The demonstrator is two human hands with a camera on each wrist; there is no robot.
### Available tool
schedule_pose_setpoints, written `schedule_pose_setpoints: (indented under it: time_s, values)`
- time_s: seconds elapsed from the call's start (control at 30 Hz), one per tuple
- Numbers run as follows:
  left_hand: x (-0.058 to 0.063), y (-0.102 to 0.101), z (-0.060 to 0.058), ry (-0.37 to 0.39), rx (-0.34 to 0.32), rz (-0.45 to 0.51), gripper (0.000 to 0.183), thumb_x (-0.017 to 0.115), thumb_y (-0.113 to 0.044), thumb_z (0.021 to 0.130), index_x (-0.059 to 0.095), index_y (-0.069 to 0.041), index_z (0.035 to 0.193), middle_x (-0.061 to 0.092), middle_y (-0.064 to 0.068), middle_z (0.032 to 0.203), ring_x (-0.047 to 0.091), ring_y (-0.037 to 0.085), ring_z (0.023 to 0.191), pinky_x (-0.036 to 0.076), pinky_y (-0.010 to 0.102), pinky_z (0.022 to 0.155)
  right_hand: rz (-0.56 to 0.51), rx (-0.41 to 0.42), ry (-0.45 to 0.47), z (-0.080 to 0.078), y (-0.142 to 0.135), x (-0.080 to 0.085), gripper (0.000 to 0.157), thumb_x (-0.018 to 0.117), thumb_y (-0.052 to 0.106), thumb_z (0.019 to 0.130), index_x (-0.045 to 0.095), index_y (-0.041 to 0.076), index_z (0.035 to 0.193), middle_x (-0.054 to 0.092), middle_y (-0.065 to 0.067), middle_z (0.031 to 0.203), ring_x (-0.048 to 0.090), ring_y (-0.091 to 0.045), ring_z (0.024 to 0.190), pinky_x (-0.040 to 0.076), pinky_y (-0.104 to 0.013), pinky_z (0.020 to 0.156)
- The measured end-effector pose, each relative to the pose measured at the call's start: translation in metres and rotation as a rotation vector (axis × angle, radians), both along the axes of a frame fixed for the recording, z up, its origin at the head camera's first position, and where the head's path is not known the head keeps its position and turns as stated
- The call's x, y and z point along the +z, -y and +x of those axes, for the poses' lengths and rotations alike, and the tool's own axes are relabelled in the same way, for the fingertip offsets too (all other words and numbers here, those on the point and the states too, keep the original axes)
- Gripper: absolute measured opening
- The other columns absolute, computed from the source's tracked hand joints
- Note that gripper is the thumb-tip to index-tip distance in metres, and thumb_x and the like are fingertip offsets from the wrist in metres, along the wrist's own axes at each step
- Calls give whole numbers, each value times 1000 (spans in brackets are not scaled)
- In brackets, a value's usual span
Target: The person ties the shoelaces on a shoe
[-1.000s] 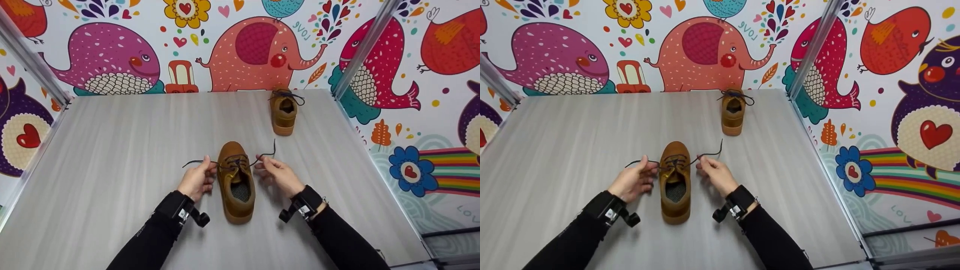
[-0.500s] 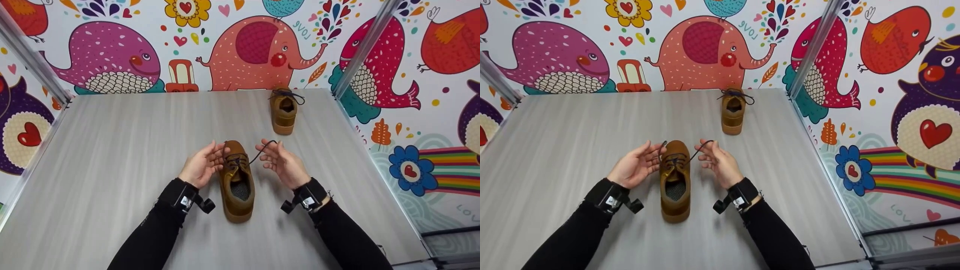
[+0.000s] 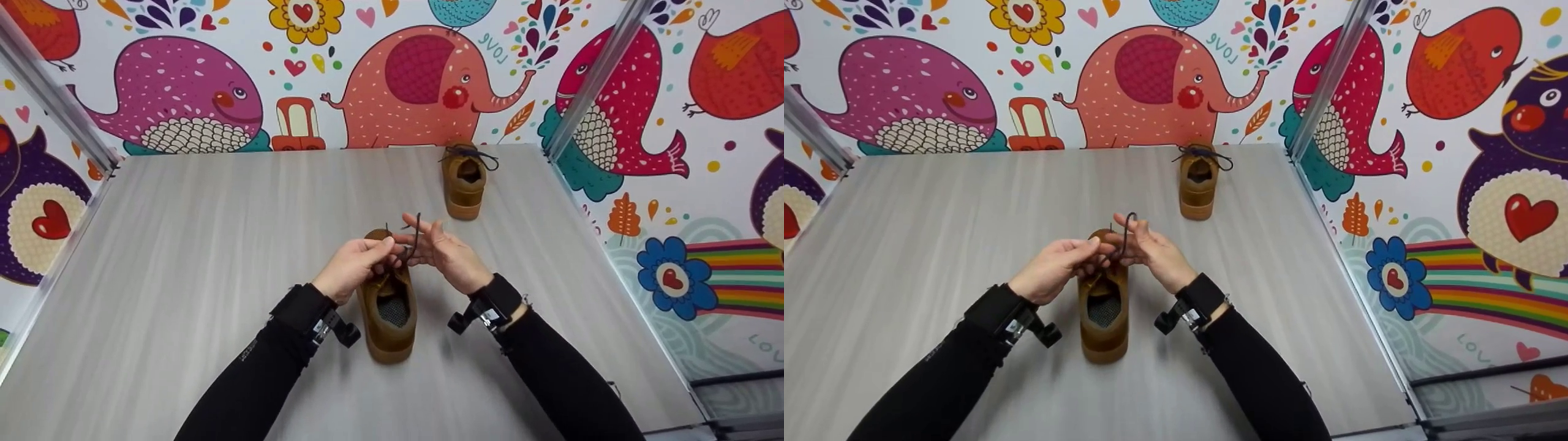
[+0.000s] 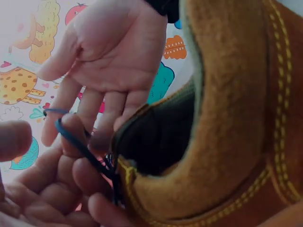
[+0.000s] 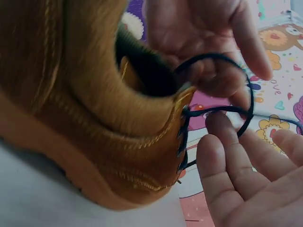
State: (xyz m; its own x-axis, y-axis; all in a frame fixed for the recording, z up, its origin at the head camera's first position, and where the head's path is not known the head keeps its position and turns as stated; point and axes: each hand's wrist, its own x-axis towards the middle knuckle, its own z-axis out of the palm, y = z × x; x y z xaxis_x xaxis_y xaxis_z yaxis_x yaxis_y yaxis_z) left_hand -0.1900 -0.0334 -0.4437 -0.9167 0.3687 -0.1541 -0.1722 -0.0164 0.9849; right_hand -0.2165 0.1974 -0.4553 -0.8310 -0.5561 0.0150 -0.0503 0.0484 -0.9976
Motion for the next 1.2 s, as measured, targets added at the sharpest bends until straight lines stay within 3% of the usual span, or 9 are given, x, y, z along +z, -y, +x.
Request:
schedule_pose_setpoints:
  time_s: [0.17,0.3,0.4,0.47,0.53,0.67,0.8,0.97,1.2]
  values:
    - [-3,5,-1,13,-8,32,28,62,-22,110,72,1,120,75,-9,86,59,8,77,46,22,70,209,30,-234,-1,-4,4,58,41,40,116,39,9,166,70,-19,141,70,-29,126,54,-42,110]
    - [-5,7,-2,8,-35,40,30,68,-12,104,65,5,129,76,-6,92,65,7,81,52,21,72,504,35,-542,2,-6,16,53,71,10,103,55,1,153,75,-19,130,73,-33,115,60,-48,100]
    - [-6,8,-1,-15,-37,30,36,70,-5,101,60,9,133,75,-3,97,69,9,87,55,21,75,683,-25,-679,4,-7,25,30,78,8,98,75,3,127,80,-14,111,77,-26,94,63,-42,83]
    - [-7,7,-1,-30,-25,15,35,71,-3,100,61,9,132,75,-1,99,69,9,88,55,21,75,688,-64,-614,3,-8,30,15,76,9,99,78,4,113,80,-11,98,75,-21,82,61,-36,73]
    - [-7,7,0,-41,-12,0,32,72,-4,100,63,7,129,76,3,100,70,10,88,55,22,75,612,-91,-448,3,-11,31,12,74,11,101,77,3,109,78,-7,89,71,-16,73,57,-29,66]
    - [-8,7,3,-68,16,-17,25,73,-5,100,67,4,123,77,4,98,69,12,86,55,24,73,281,-144,-10,1,-15,27,16,69,9,105,66,-1,116,73,-2,84,68,-10,66,54,-21,61]
    - [-8,6,7,-130,24,-60,24,77,-9,97,68,1,118,74,0,94,67,12,85,55,25,73,-14,-191,236,5,-13,21,12,62,6,107,59,4,119,73,1,85,69,-9,67,56,-22,61]
    - [-4,1,11,-253,15,-205,37,88,-18,91,69,-3,118,74,4,95,68,11,84,56,24,71,-238,-178,354,11,-5,16,17,58,2,108,57,9,123,74,2,89,71,-9,73,58,-22,69]
    - [-6,-4,14,-394,78,-424,39,91,-25,88,74,-3,117,74,4,87,64,9,76,51,24,69,-310,-109,354,18,0,25,42,63,5,107,45,8,145,75,3,97,70,-10,80,56,-23,73]
